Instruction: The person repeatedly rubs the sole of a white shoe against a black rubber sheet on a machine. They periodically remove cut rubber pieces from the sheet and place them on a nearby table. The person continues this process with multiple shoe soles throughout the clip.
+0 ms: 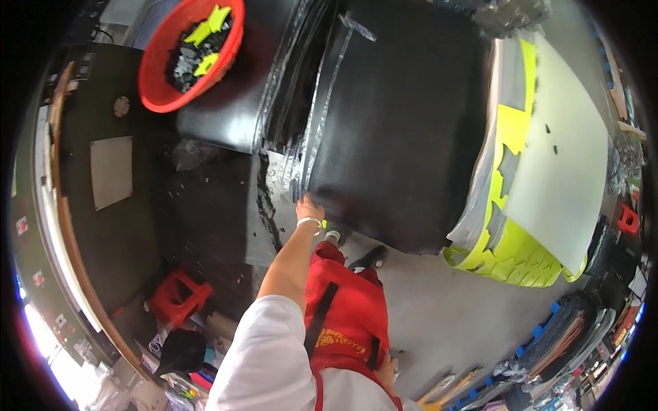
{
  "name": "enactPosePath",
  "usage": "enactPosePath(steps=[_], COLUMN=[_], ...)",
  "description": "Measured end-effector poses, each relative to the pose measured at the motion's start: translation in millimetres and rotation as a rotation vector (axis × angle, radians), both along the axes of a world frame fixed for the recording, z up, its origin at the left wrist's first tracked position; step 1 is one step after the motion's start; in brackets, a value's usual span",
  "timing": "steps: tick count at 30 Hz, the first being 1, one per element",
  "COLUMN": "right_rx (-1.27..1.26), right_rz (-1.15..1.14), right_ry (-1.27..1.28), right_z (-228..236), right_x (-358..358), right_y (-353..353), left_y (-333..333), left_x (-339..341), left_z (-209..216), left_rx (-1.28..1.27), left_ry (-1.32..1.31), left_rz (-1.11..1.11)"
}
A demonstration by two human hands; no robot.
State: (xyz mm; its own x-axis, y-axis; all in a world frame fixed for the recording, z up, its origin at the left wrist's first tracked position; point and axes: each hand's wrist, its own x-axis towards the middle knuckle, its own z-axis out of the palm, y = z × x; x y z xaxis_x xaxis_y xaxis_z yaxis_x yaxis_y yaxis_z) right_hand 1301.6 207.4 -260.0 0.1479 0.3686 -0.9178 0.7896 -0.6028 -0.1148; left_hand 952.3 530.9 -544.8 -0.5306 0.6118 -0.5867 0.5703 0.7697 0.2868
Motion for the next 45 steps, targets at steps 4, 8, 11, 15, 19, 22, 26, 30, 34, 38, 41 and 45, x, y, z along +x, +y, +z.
enactPosePath(steps=[4,8,11,15,19,22,26,30,34,38,41,45], right_rx=[-0.077,-0.253,-0.204,-0.286,-0.119,0.048,0.175,0.482,0.707,0.729,0.820,1.445], right_rz=[-0.100,-0.181,-0.199,-0.165,-0.187,-0.245,-0.257,-0.198,-0.264,-0.094,-0.119,0.368], right_ry=[-0.029,-0.099,-0.064,-0.173,-0.071,0.019,0.093,0.006,0.008,0.079,0.490,1.165], right_z=[9.9,11.4,1.5,-4.9,-5.3,-5.8,-2.6,11.5,46.5,110.3,176.6,275.9], right_x=[-24.0,-42.4,-43.8,-23.4,-4.0,12.4,49.9,110.9,166.6,144.4,52.7,-120.4], right_y=[17.6,45.5,72.5,100.8,109.9,114.7,126.3,149.1,181.4,238.4,278.2,263.8], left_y=[27.4,58.2,88.1,116.9,134.3,137.8,107.1,69.9,23.6,-62.0,-134.8,-239.4], left_x=[3.9,-26.0,-46.4,-8.0,48.9,70.9,86.4,47.7,-28.3,-48.0,-26.3,-12.0], left_z=[-39.0,-37.3,-29.3,3.8,88.8,177.7,302.5,440.1,578.4,685.5,749.0,813.7], left_rx=[0.062,0.043,-0.081,-0.204,0.008,0.233,0.379,0.418,0.241,0.333,0.213,0.134], left_ry=[0.082,-0.089,-0.623,-0.166,-0.078,-0.221,-0.177,0.128,0.255,0.294,0.379,0.431], left_rz=[0.218,0.345,0.528,-0.360,-0.447,-0.389,-0.591,-0.932,-1.043,-1.128,-1.264,-1.442])
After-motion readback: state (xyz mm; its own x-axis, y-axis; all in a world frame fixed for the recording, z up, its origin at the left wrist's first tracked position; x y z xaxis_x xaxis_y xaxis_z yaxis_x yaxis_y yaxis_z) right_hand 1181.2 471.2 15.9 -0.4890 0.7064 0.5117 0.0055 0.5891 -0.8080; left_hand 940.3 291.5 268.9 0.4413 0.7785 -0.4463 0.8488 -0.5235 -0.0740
